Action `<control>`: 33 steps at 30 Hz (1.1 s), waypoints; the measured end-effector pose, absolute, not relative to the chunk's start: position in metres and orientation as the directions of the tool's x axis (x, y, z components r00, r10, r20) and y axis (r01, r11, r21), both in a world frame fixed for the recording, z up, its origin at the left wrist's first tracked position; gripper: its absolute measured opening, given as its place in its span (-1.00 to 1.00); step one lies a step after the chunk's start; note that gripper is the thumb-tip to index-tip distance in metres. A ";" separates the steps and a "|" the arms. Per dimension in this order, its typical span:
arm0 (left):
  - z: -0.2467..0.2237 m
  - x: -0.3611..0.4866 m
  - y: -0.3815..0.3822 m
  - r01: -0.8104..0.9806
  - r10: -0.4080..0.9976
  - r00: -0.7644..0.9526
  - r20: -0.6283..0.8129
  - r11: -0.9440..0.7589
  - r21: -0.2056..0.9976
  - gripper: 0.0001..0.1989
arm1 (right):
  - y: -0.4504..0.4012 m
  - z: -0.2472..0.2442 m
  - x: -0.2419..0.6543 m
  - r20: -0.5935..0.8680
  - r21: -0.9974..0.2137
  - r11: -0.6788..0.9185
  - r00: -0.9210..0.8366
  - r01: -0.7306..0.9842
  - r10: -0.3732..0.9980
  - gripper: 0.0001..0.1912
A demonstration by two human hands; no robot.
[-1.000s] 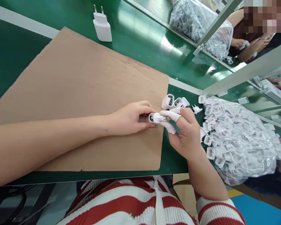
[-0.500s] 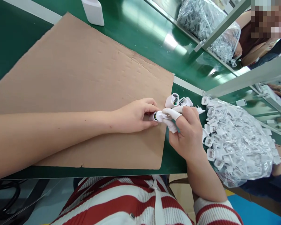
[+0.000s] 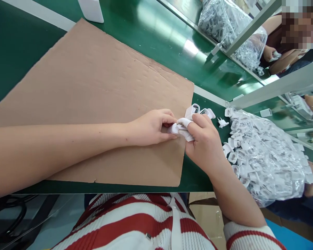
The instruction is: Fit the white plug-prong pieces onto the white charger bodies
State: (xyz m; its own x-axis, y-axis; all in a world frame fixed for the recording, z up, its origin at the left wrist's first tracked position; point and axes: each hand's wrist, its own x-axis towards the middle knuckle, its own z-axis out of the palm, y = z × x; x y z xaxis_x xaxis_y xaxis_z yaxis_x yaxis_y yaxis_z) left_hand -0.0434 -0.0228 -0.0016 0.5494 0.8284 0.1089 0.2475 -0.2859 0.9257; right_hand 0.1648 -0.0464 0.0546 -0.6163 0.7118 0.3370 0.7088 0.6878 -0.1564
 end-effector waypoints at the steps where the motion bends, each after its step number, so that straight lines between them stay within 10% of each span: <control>1: -0.001 -0.043 -0.023 0.248 0.830 0.547 0.107 -0.283 0.927 -0.73 | -0.046 0.054 0.165 0.337 -0.175 0.688 -0.614 0.704 0.714 -0.72; 20: 0.025 -0.047 -0.016 0.313 0.842 0.529 0.109 -0.313 0.896 -0.66 | -0.039 0.040 0.206 0.468 -0.505 0.449 -0.203 0.737 0.860 -0.64; 26: 0.047 -0.060 0.083 0.495 0.979 0.118 0.168 -0.205 0.844 -0.61 | -0.001 0.029 0.257 0.269 -0.331 0.209 -0.121 0.920 0.956 -0.36; 33: 0.016 -0.080 0.201 0.608 0.980 -0.154 0.124 -0.005 0.794 -0.55 | 0.013 0.012 0.260 0.078 -0.436 0.075 -0.046 0.897 0.996 -0.48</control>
State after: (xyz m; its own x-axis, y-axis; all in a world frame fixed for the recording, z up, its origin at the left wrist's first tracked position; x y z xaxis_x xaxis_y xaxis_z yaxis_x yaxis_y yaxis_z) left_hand -0.0798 0.2009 0.0159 -0.1538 0.9803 0.1236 0.6085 -0.0045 0.7936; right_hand 0.2598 0.0130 0.0119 -0.0457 0.9959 0.0776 0.8967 0.0751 -0.4362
